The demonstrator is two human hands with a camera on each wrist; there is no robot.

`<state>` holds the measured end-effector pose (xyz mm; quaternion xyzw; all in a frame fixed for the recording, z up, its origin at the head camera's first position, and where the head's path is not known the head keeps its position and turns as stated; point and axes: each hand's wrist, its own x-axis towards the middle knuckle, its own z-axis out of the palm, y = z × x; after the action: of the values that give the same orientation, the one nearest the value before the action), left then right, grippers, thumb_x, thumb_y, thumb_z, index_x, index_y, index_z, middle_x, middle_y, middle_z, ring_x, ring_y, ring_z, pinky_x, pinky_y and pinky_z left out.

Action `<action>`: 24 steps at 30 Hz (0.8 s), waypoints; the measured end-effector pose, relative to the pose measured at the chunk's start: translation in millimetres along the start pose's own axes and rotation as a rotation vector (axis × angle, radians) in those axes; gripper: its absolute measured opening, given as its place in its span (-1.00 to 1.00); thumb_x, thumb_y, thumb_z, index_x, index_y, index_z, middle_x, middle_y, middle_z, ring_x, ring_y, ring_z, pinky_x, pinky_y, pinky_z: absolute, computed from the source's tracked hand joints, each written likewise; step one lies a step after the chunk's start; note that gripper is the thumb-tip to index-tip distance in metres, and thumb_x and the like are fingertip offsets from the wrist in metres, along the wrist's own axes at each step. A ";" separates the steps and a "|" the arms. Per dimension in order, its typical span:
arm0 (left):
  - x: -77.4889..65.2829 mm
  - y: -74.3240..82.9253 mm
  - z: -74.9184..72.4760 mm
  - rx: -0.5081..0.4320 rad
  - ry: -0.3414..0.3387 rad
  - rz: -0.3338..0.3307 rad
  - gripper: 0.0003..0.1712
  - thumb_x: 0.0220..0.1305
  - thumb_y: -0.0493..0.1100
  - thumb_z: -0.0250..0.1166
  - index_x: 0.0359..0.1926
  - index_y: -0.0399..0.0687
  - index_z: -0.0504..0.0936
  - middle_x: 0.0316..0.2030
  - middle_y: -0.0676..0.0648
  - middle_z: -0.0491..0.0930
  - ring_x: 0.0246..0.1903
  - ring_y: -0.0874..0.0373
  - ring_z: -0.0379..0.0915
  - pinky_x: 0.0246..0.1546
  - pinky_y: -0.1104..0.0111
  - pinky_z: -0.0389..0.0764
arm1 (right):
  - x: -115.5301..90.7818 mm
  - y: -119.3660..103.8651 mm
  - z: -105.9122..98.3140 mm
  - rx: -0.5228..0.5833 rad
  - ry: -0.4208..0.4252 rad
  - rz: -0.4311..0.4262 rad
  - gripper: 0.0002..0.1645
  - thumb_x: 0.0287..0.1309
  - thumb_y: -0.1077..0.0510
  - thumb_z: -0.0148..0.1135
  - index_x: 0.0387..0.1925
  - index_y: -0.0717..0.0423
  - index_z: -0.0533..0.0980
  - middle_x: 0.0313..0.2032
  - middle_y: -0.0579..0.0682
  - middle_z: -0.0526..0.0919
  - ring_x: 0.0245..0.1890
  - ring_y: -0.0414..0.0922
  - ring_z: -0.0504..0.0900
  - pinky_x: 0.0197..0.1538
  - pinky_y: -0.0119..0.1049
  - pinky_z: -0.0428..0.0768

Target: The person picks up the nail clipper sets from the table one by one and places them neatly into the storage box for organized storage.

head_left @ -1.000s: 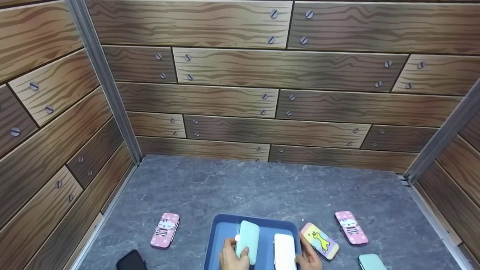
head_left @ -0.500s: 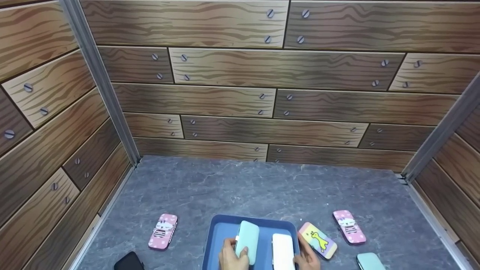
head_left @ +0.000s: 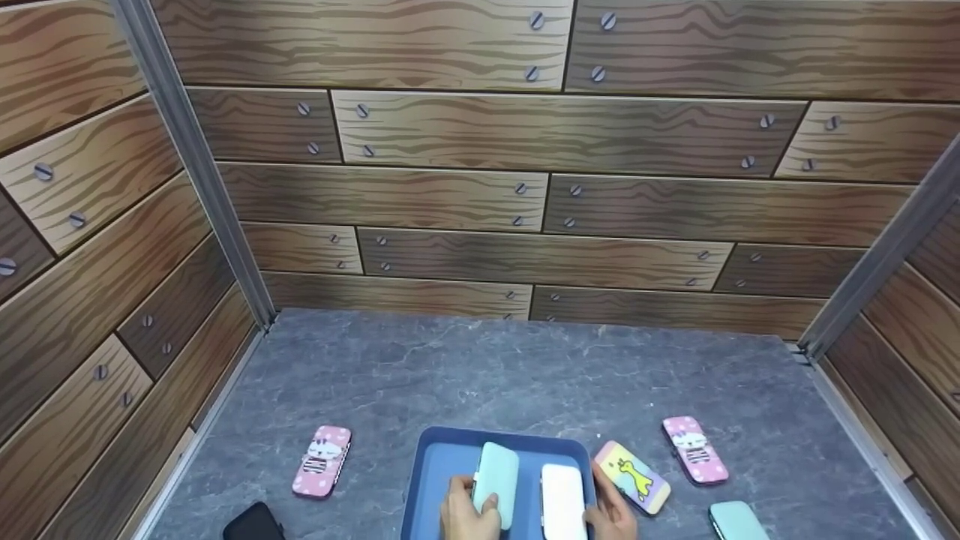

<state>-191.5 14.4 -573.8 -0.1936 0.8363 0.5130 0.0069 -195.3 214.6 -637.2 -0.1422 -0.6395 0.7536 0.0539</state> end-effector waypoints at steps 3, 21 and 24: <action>-2.2 -1.1 3.3 0.015 0.002 0.013 -0.66 -0.01 -0.28 0.39 -0.21 -0.24 0.47 -0.42 -0.04 0.51 -0.41 0.07 0.50 -0.34 0.13 0.53 | -0.8 0.2 0.9 -0.010 0.006 -0.014 -0.07 -0.26 0.59 -0.09 0.33 0.35 0.16 0.34 0.27 0.18 0.31 -0.21 0.15 0.08 -0.69 0.28; -6.7 -5.9 20.2 0.023 -0.042 0.016 -0.65 0.01 -0.26 0.39 -0.24 -0.28 0.43 -0.44 -0.09 0.46 -0.43 0.06 0.45 -0.36 0.13 0.52 | -1.8 -3.1 0.7 -0.025 -0.029 -0.002 -0.08 -0.23 0.58 -0.14 0.35 0.42 0.07 0.36 0.35 0.06 0.38 0.12 -0.02 0.25 -0.47 0.17; -5.8 -6.3 21.3 0.031 -0.058 0.000 -0.65 0.02 -0.26 0.39 -0.22 -0.29 0.43 -0.44 -0.09 0.46 -0.44 0.06 0.45 -0.37 0.13 0.51 | -1.9 -3.2 0.9 -0.021 -0.027 -0.009 -0.09 -0.23 0.58 -0.14 0.34 0.42 0.10 0.35 0.36 0.09 0.38 0.13 0.00 0.16 -0.59 0.24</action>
<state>-188.0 32.1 -588.0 -0.1787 0.8436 0.5053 0.0340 -194.0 213.8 -633.7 -0.1297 -0.6486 0.7486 0.0470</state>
